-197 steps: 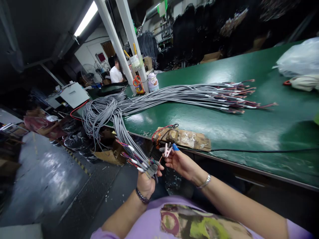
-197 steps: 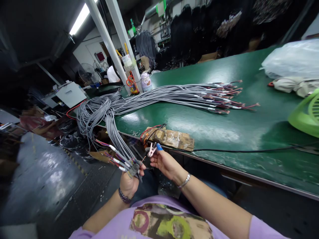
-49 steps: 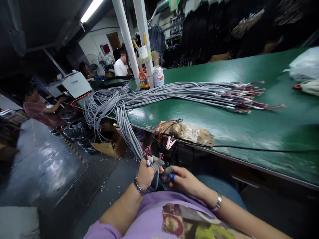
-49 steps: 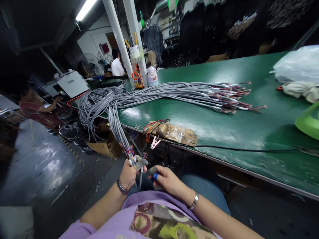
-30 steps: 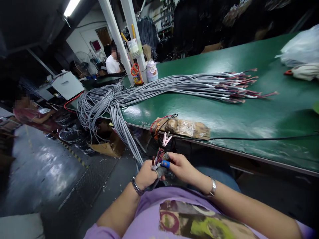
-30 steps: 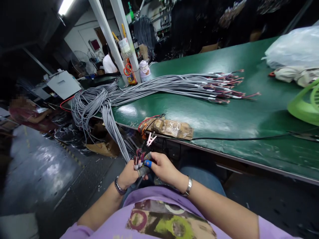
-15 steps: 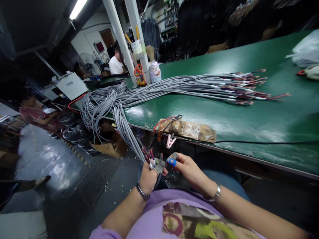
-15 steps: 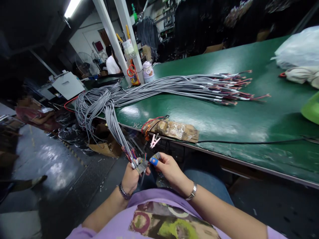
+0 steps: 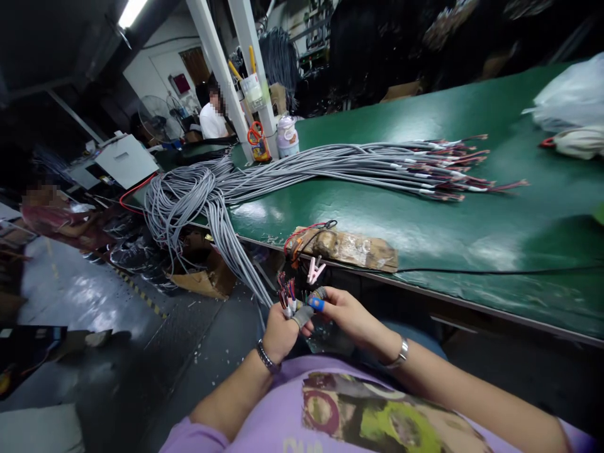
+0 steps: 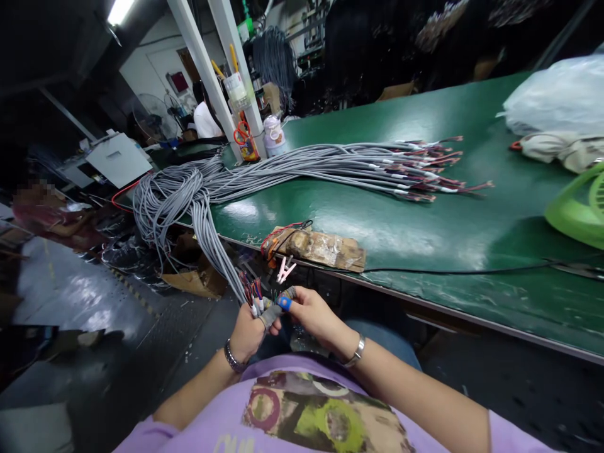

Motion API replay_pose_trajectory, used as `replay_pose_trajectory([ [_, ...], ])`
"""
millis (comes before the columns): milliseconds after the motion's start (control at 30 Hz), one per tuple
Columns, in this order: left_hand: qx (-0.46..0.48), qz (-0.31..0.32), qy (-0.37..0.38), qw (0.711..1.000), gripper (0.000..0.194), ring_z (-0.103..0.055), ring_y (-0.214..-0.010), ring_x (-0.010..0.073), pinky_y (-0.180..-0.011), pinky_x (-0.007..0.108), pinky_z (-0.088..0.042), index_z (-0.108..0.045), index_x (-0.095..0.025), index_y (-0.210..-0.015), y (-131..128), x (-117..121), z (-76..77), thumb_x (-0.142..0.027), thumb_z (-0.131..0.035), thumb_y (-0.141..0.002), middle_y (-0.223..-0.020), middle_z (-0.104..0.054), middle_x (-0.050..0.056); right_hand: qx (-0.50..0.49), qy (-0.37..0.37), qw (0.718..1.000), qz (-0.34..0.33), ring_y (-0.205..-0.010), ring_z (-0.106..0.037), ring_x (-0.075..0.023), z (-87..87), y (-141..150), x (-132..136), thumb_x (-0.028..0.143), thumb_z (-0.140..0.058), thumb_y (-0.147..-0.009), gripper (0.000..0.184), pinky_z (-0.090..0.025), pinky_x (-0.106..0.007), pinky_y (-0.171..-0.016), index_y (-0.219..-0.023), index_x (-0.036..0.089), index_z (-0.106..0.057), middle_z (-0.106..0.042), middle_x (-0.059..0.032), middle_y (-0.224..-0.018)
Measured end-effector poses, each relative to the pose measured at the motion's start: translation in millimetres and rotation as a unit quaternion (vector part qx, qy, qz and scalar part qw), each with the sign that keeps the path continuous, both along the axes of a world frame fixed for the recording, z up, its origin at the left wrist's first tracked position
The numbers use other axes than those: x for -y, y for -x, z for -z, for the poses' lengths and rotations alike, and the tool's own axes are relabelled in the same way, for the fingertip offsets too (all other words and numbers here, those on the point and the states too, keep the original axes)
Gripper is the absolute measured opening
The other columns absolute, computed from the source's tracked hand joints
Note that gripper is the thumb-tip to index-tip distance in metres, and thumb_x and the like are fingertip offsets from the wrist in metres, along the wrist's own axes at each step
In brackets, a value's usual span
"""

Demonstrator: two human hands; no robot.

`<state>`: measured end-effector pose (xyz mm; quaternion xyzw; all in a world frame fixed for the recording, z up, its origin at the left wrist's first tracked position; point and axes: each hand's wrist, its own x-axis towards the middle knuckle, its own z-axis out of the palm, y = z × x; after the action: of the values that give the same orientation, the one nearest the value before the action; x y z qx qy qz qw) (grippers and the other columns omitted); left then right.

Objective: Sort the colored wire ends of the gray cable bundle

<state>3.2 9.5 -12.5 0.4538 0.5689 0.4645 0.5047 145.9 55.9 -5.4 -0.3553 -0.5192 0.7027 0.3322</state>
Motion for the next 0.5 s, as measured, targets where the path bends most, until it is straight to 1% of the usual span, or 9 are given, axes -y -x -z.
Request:
replay_pose_trajectory([
  [100, 0.007, -0.021, 0.008, 1.0, 0.039, -0.05, -0.039, 0.0079, -0.04, 0.019, -0.037, -0.058, -0.014, -0.055, -2, -3, -2.5, -0.048, -0.066, -0.07, -0.048, -0.059, 0.001, 0.004, 0.0, 1.0, 0.029, -0.051, -0.037, -0.0087, 3.2, 0, -1, 0.059, -0.067, -0.063, 0.045, -0.03, -0.025, -0.051, -0.07, 0.016, -0.054, -0.049, 0.0033, -0.057],
  [233, 0.028, -0.054, 0.021, 0.998, 0.037, -0.052, -0.039, 0.0086, -0.04, 0.018, -0.036, -0.058, -0.014, -0.055, -5, -6, -7.9, -0.046, -0.066, -0.07, -0.046, -0.058, 0.001, -0.013, -0.012, 0.999, 0.038, -0.055, -0.041, -0.0102, 4.2, -1, 0, 0.056, -0.067, -0.065, 0.041, -0.033, -0.025, -0.053, -0.071, 0.017, -0.055, -0.051, 0.0019, -0.06],
  [333, 0.043, -0.078, 0.029, 0.996, 0.037, -0.051, -0.038, 0.0082, -0.039, 0.019, -0.036, -0.058, -0.014, -0.055, -6, -7, -11.0, -0.047, -0.067, -0.068, -0.045, -0.057, 0.0, -0.019, -0.006, 0.999, 0.048, -0.056, -0.042, -0.0106, 5.6, -3, -1, 0.054, -0.068, -0.065, 0.039, -0.035, -0.025, -0.054, -0.07, 0.017, -0.057, -0.053, 0.0015, -0.061],
  [500, 0.058, -0.068, 0.02, 0.996, 0.035, -0.046, -0.035, 0.0061, -0.037, 0.018, -0.036, -0.056, -0.014, -0.053, -3, -7, -13.4, -0.044, -0.07, -0.066, -0.045, -0.055, -0.001, -0.022, 0.021, 0.999, 0.021, -0.055, -0.041, -0.0102, 10.1, -8, -5, 0.052, -0.069, -0.064, 0.037, -0.034, -0.025, -0.053, -0.069, 0.016, -0.059, -0.052, 0.0011, -0.06],
])
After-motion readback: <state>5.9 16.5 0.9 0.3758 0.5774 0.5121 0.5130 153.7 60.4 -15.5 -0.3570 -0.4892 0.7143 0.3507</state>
